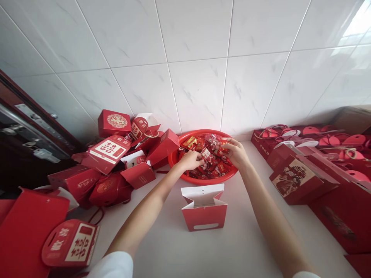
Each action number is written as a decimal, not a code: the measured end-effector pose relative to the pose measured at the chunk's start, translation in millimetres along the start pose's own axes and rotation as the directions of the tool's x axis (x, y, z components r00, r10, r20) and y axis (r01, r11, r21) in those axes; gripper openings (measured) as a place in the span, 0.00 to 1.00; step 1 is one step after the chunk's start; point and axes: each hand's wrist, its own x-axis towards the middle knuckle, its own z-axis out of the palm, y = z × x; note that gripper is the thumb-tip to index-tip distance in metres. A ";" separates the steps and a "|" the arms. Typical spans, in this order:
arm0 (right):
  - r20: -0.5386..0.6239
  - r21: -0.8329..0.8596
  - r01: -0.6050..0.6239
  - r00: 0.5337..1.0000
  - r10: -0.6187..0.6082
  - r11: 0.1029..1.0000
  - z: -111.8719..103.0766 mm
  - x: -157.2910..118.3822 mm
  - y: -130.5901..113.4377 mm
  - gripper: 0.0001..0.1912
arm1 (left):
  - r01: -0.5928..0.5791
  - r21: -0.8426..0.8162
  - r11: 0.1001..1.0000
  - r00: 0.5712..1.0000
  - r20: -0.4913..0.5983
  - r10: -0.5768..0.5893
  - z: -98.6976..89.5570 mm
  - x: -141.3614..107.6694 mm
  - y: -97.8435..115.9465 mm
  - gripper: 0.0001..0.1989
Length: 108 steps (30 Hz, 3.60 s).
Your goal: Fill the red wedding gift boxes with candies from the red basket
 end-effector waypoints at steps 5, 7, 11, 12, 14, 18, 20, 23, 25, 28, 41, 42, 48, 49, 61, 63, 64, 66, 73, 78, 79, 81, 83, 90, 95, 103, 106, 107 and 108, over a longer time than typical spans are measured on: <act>0.006 0.022 -0.014 1.000 0.013 1.000 0.0 0.9 -0.5 0.15 | -0.036 -0.216 0.976 0.945 -0.326 -0.037 -3.6 2.3 -1.3 0.11; -0.010 0.053 0.002 1.000 -0.001 0.999 -1.1 2.0 -0.6 0.15 | -0.042 -0.287 0.957 0.904 -0.419 -0.086 -4.1 3.6 -2.1 0.10; -0.103 0.141 0.080 0.992 -0.066 0.987 -4.6 5.0 0.0 0.13 | 0.016 -0.285 0.958 0.887 -0.438 -0.146 -3.3 5.0 -4.3 0.09; -0.127 0.160 0.104 0.988 -0.084 0.982 -5.6 5.9 0.5 0.12 | 0.031 -0.271 0.962 0.891 -0.428 -0.149 -3.0 5.2 -4.7 0.09; -0.164 0.176 0.139 0.980 -0.111 0.974 -7.3 7.6 1.6 0.12 | 0.049 -0.246 0.968 0.904 -0.401 -0.148 -2.1 5.3 -5.2 0.09; -0.220 0.165 0.179 0.965 -0.140 0.970 -7.5 9.2 2.9 0.12 | 0.032 -0.211 0.977 0.938 -0.332 -0.102 0.8 4.5 -4.7 0.06; -0.248 0.177 0.190 0.958 -0.143 0.966 -6.1 8.8 2.7 0.12 | 0.005 -0.195 0.981 0.953 -0.296 -0.064 2.2 3.5 -3.6 0.08; -0.267 0.191 0.191 0.954 -0.137 0.963 -4.1 8.0 2.2 0.13 | -0.045 -0.155 0.987 0.962 -0.272 0.001 2.7 1.7 -0.3 0.12; -0.272 0.188 0.193 0.952 -0.137 0.963 -4.1 8.1 2.3 0.15 | -0.132 -0.073 0.989 0.955 -0.277 0.107 1.9 2.2 4.3 0.13; -0.298 0.191 0.212 0.943 -0.149 0.958 -6.4 9.5 3.5 0.16 | -0.312 0.057 0.948 0.927 -0.199 0.317 1.2 9.1 17.1 0.17; -0.290 0.166 0.265 0.934 -0.210 0.950 -13.9 14.7 8.0 0.18 | -0.345 0.010 0.939 0.939 0.026 0.344 12.8 48.4 50.0 0.03; -0.298 0.172 0.263 0.933 -0.204 0.949 -13.0 14.1 7.7 0.17 | -0.311 0.000 0.950 0.950 0.013 0.311 11.5 48.0 45.1 0.02; -0.305 0.198 0.245 0.935 -0.178 0.949 -8.4 10.9 5.7 0.17 | -0.172 -0.133 0.976 0.983 -0.083 0.162 1.7 53.0 22.7 0.07; -0.299 0.194 0.242 0.937 -0.178 0.951 -8.2 10.7 5.6 0.17 | -0.166 -0.166 0.972 0.983 -0.102 0.151 0.5 54.3 21.3 0.08; -0.181 0.140 0.172 0.973 -0.145 0.975 -8.0 10.2 4.8 0.15 | -0.302 -0.717 0.628 0.952 -0.255 0.168 -7.0 44.1 20.0 0.21; -0.166 0.113 0.146 0.978 -0.126 0.983 -7.1 9.4 5.1 0.14 | -0.326 -0.716 0.618 0.942 -0.301 0.148 -7.3 39.9 17.5 0.22; -0.159 0.092 0.132 0.980 -0.116 0.987 -6.3 8.7 5.2 0.14 | -0.336 -0.718 0.610 0.936 -0.326 0.131 -7.0 38.1 16.1 0.22; -0.128 0.036 0.098 0.987 -0.093 0.995 -4.2 6.9 4.9 0.14 | -0.347 -0.734 0.584 0.928 -0.359 0.101 -5.7 35.6 13.7 0.21; 0.037 -0.081 -0.058 0.997 0.061 0.995 -0.1 1.4 2.1 0.13 | -0.366 -0.612 0.701 0.915 -0.374 0.151 1.6 34.7 12.8 0.15; 0.104 -0.066 -0.071 0.992 0.077 0.995 -0.8 2.1 4.6 0.16 | -0.364 -0.593 0.718 0.919 -0.353 0.175 0.5 32.7 16.9 0.15; 0.102 -0.056 -0.055 0.993 0.061 0.997 -1.1 2.7 5.3 0.16 | -0.354 -0.611 0.708 0.923 -0.351 0.159 -1.2 32.0 17.6 0.15; 0.064 -0.021 -0.015 0.998 0.016 1.000 -1.8 4.0 6.1 0.16 | -0.300 -0.663 0.685 0.942 -0.320 0.103 -6.4 29.8 17.6 0.16; 0.013 0.021 0.010 1.000 -0.010 1.000 -2.4 5.4 5.7 0.16 | -0.212 -0.658 0.723 0.969 -0.237 0.069 -13.1 24.8 14.4 0.17; -0.019 0.092 -0.038 0.999 0.040 0.995 -0.5 6.2 1.2 0.14 | -0.085 -0.013 0.996 0.957 0.279 0.085 -26.9 -11.2 -8.8 0.14; -0.030 0.084 -0.052 0.998 0.054 0.995 0.7 4.8 1.0 0.14 | -0.112 -0.044 0.993 0.909 0.398 0.121 -19.8 -18.2 0.4 0.07; -0.023 0.047 -0.037 0.999 0.039 0.998 -0.2 5.2 1.5 0.16 | -0.242 0.243 0.939 0.796 0.604 0.049 -8.7 -3.4 30.6 0.20; -0.021 0.034 -0.025 0.999 0.026 0.999 -1.2 5.0 1.3 0.16 | -0.250 0.243 0.937 0.787 0.614 0.051 -6.8 0.0 33.7 0.23; -0.021 0.031 -0.022 1.000 0.023 0.999 -1.5 4.9 1.3 0.16 | -0.247 0.231 0.941 0.783 0.620 0.054 -6.7 0.8 33.8 0.22; -0.019 0.029 -0.022 1.000 0.022 0.999 -1.8 4.8 1.3 0.15 | -0.246 0.215 0.945 0.777 0.627 0.059 -6.7 1.4 33.4 0.20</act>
